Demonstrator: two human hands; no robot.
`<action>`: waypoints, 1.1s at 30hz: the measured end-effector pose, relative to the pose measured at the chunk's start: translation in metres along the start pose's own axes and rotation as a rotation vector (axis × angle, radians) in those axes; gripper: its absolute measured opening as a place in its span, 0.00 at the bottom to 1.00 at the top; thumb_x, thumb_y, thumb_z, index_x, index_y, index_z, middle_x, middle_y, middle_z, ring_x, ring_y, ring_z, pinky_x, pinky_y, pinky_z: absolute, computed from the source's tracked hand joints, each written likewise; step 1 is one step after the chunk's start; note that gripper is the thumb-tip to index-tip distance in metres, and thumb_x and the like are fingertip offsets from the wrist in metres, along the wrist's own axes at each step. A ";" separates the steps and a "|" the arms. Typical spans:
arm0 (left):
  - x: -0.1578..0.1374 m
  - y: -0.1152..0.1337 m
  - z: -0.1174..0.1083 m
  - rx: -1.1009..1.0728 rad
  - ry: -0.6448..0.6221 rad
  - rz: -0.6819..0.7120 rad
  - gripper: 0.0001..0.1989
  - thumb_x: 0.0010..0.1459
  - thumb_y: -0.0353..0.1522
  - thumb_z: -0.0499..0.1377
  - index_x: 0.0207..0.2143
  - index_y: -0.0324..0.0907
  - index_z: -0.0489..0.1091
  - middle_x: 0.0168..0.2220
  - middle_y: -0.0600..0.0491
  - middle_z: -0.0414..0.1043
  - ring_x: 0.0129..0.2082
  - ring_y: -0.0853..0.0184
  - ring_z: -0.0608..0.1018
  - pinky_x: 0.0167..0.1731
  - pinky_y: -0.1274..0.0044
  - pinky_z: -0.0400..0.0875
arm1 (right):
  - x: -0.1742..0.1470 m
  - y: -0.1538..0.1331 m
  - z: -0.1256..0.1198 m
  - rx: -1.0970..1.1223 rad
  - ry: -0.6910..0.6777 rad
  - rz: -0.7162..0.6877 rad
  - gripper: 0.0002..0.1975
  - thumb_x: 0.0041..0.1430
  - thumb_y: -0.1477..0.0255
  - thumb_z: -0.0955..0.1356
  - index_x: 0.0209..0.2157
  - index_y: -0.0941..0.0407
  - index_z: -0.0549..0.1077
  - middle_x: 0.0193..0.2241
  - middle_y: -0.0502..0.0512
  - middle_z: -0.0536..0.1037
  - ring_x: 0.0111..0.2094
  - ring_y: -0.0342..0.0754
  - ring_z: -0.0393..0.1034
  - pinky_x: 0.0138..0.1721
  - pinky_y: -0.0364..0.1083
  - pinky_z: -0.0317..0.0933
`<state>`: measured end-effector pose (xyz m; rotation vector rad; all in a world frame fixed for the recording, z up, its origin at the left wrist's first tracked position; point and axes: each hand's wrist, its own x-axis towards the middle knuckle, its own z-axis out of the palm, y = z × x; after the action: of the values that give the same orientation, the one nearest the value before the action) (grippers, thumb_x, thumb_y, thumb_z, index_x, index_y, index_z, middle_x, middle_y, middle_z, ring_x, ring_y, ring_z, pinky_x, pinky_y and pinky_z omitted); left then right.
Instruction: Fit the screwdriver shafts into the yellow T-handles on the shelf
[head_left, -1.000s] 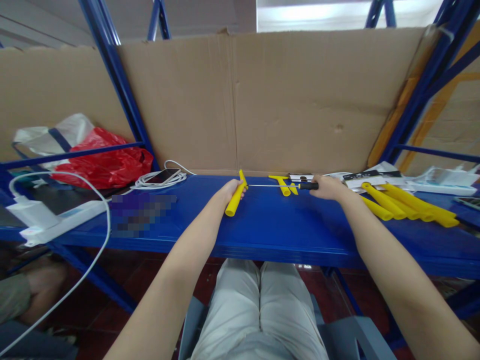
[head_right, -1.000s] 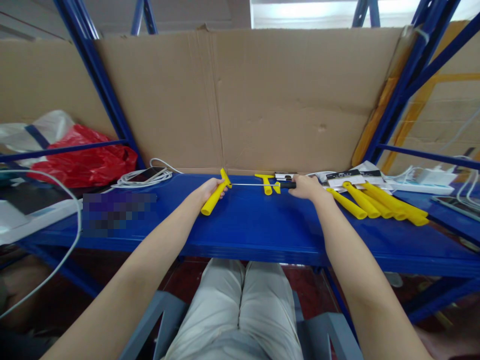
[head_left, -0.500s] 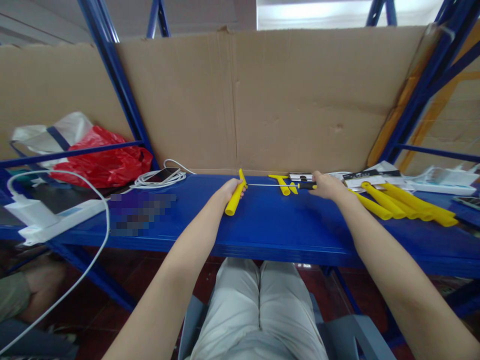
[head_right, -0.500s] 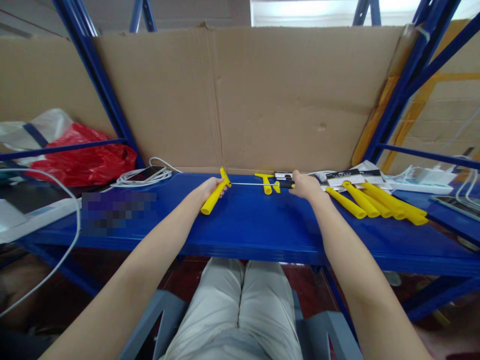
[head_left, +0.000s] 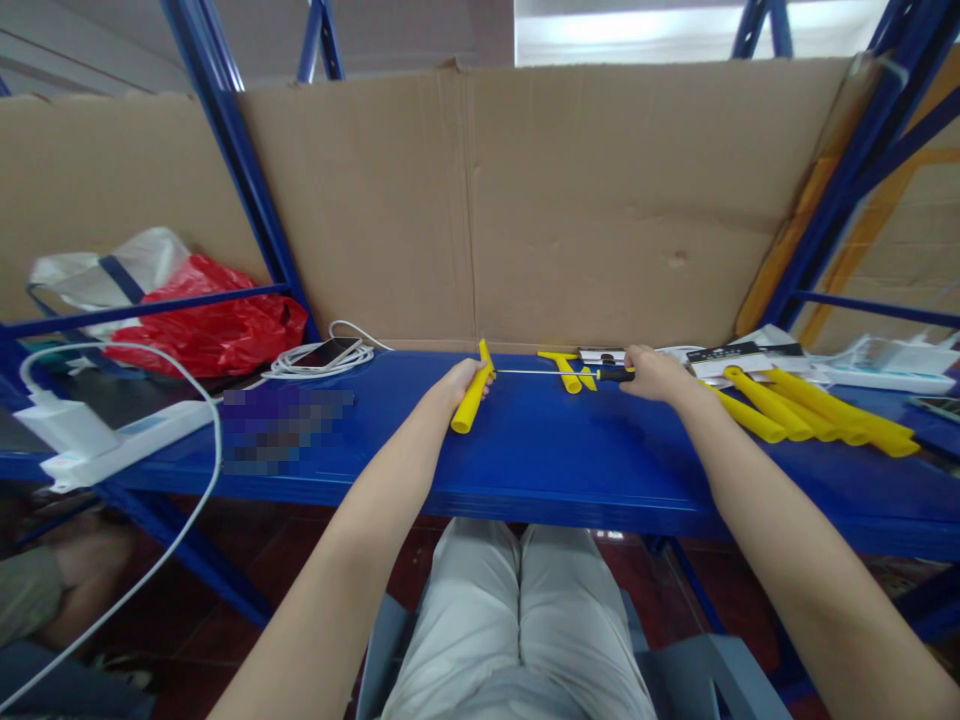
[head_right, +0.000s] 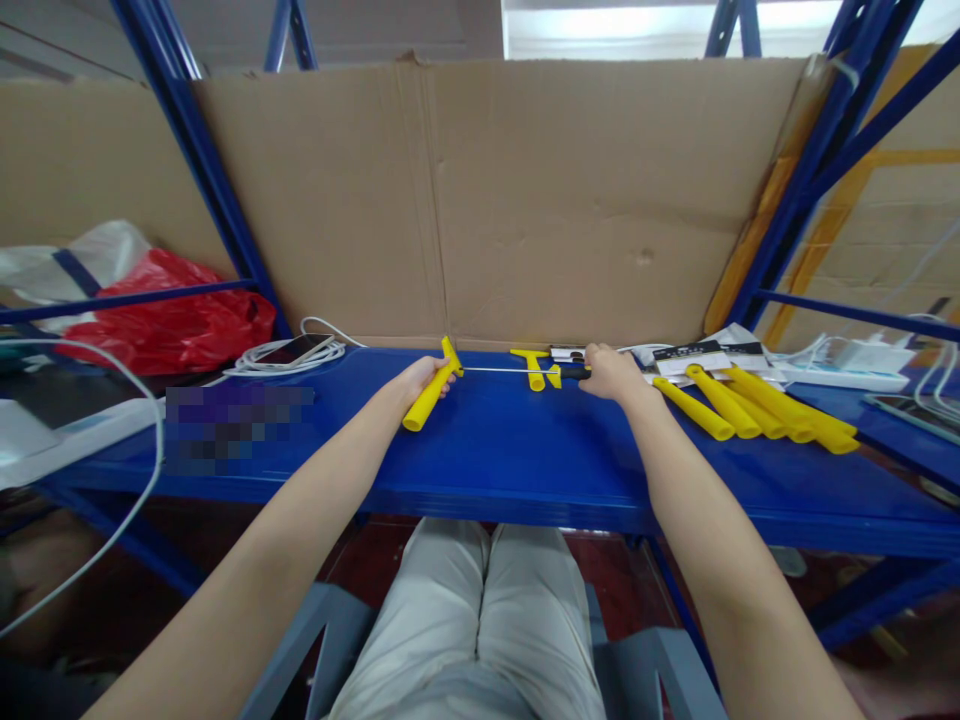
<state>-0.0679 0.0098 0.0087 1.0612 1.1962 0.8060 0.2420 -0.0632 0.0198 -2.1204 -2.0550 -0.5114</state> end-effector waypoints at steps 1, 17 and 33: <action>0.000 0.000 0.000 0.001 -0.001 0.002 0.13 0.71 0.32 0.43 0.42 0.39 0.65 0.18 0.56 0.62 0.13 0.70 0.63 0.12 0.81 0.59 | -0.001 -0.001 -0.001 0.002 -0.008 0.020 0.16 0.53 0.70 0.68 0.45 0.56 0.73 0.42 0.65 0.81 0.44 0.59 0.76 0.39 0.49 0.65; 0.000 0.000 -0.001 -0.055 -0.020 -0.001 0.13 0.72 0.32 0.42 0.42 0.39 0.65 0.18 0.57 0.62 0.11 0.71 0.62 0.10 0.82 0.58 | 0.003 0.005 0.006 0.001 0.016 0.004 0.17 0.53 0.67 0.68 0.45 0.56 0.76 0.46 0.66 0.80 0.47 0.60 0.75 0.42 0.51 0.65; -0.002 0.001 0.001 -0.034 -0.007 0.009 0.14 0.71 0.31 0.42 0.44 0.37 0.65 0.19 0.57 0.62 0.12 0.70 0.64 0.12 0.80 0.59 | 0.005 0.005 0.005 0.044 -0.075 0.028 0.17 0.56 0.67 0.66 0.45 0.55 0.78 0.42 0.64 0.83 0.47 0.60 0.77 0.42 0.50 0.65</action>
<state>-0.0679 0.0078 0.0104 1.0410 1.1686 0.8265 0.2474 -0.0566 0.0172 -2.1710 -2.0528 -0.3844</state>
